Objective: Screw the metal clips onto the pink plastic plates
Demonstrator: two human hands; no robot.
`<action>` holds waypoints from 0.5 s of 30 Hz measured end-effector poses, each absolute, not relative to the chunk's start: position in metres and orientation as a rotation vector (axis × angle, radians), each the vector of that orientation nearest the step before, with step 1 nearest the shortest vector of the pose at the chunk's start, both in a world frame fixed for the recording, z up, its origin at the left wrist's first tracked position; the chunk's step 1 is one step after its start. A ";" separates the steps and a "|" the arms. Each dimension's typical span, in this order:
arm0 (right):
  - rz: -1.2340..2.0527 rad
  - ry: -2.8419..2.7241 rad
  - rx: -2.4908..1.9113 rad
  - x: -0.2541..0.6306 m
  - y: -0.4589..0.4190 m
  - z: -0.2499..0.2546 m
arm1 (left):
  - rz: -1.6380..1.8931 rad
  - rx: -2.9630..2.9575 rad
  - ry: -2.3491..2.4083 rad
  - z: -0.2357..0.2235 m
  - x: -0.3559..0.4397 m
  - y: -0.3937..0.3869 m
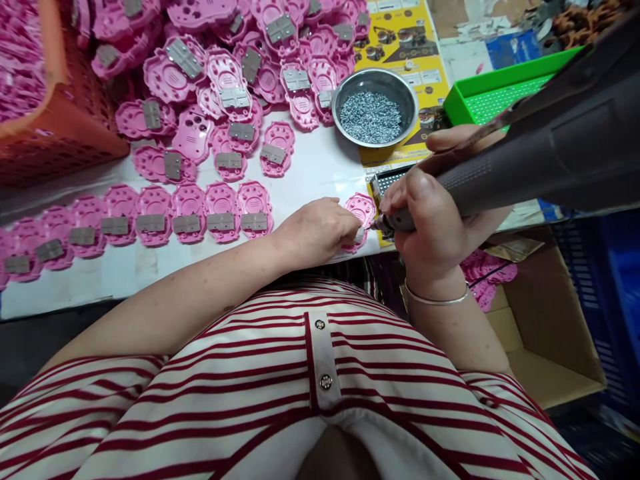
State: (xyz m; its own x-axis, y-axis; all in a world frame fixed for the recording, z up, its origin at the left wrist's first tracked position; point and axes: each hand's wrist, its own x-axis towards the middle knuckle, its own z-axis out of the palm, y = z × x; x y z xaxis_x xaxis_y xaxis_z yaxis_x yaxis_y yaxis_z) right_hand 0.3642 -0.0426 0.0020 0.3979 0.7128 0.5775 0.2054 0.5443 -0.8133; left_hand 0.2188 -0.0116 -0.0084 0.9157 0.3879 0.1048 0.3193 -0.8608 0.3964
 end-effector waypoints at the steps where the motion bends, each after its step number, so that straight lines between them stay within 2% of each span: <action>1: 0.363 -1.133 -0.925 0.363 -0.042 0.004 | 0.252 2.695 0.520 -0.008 0.219 -0.012; 3: 0.315 -1.109 -0.840 0.361 -0.043 0.007 | 0.252 2.676 0.567 -0.009 0.220 -0.015; 9: 0.332 -1.089 -0.964 0.364 -0.044 0.002 | 0.307 2.678 0.893 -0.008 0.228 -0.035; 15: 0.278 -1.121 -1.052 0.367 -0.046 -0.002 | 0.384 2.667 0.942 -0.010 0.230 -0.038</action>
State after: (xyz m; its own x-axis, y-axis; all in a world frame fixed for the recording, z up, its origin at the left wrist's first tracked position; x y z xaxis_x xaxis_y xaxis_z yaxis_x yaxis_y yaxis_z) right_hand 0.3673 -0.0461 -0.0024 0.4581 0.6570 0.5988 0.3016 0.5188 -0.8000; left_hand 0.2303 -0.0385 -0.0103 0.7512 0.6422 0.1526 0.5659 -0.7456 0.3519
